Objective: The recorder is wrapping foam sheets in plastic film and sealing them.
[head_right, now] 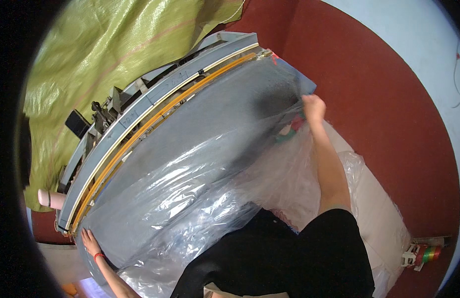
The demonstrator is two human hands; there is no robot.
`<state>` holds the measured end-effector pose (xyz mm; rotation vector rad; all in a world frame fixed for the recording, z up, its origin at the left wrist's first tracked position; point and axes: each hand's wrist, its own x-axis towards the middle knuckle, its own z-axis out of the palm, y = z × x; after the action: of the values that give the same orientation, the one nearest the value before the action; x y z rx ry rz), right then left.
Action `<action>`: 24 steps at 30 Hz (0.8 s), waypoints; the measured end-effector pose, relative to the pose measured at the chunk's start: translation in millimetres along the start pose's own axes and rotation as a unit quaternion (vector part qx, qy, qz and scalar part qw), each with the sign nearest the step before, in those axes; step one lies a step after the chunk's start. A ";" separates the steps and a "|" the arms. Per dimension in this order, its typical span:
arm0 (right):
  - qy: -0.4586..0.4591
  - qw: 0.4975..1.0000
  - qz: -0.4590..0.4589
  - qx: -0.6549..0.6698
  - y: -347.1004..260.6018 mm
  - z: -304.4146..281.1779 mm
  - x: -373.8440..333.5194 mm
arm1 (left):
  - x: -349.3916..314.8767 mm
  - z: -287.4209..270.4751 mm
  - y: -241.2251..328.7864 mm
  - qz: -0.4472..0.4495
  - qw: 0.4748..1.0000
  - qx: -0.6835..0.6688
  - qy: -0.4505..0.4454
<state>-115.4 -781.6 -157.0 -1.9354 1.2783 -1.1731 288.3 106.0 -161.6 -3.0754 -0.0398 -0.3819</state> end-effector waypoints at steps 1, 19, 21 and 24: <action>-0.020 0.985 0.121 0.125 4.9 -14.0 -5.7 | -1.3 2.6 -4.5 0.000 1.000 0.000 0.007; -0.052 0.989 -0.109 0.088 -70.4 74.9 68.4 | 43.5 16.7 0.0 -0.132 0.989 0.036 -0.047; -0.083 0.984 -0.116 0.105 -84.8 132.9 52.3 | 28.0 22.9 -116.5 -0.125 0.989 0.000 0.074; -0.103 0.986 -0.096 0.086 -83.7 147.3 50.8 | 34.5 7.2 -102.3 -0.044 0.964 -0.193 0.178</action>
<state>60.1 -797.9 -142.0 -2.0241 0.8720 -1.1004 320.4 209.1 -156.2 -3.3254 -0.1014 -1.0580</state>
